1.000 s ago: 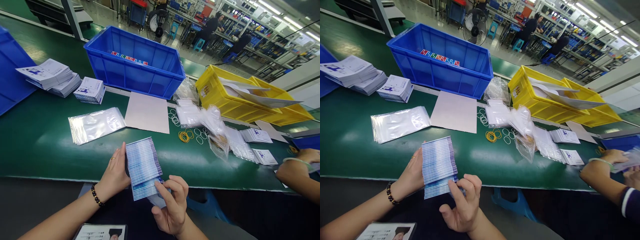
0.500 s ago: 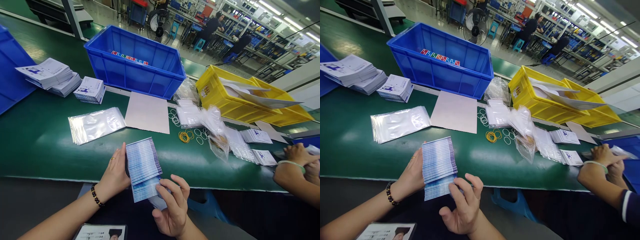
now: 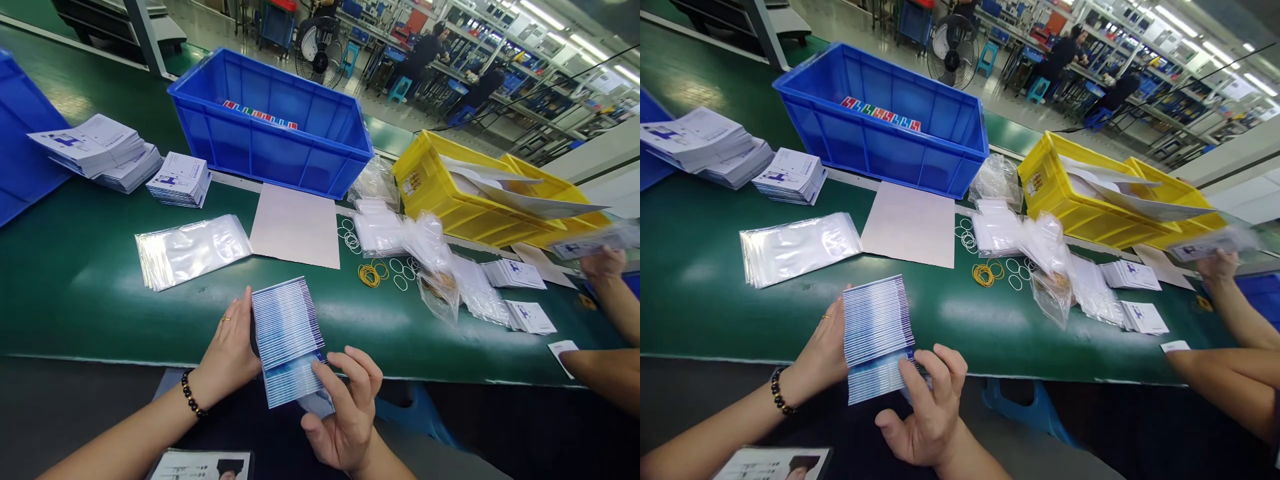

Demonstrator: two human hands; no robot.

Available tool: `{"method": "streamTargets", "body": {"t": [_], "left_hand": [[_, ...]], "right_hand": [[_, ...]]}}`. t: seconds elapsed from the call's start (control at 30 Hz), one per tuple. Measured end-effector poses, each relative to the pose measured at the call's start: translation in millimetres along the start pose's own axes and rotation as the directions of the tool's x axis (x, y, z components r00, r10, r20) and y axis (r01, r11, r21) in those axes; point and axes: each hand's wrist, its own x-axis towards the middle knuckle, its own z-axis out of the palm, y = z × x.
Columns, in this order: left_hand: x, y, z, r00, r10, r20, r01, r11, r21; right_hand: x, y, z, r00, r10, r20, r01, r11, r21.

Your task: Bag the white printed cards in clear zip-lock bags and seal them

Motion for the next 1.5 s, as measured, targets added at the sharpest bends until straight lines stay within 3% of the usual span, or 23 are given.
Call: {"method": "streamTargets", "body": {"t": [0.57, 1.0, 1.5], "left_hand": [[-1, 1, -1.5, 0.999, -0.01, 0.037, 0.009, 1.0, 0.026], [-2, -1, 0.2, 1.0, 0.001, 0.028, -0.001, 1.0, 0.014], [-3, -2, 1.6, 1.0, -0.004, 0.011, 0.004, 1.0, 0.005]], "right_hand": [[1, 1, 6, 0.999, 0.011, 0.043, -0.011, 1.0, 0.001], [6, 1, 3, 0.998, -0.036, 0.052, 0.037, 0.999, -0.011], [10, 1, 8, 0.998, -0.004, 0.061, 0.004, 1.0, 0.004]]}}
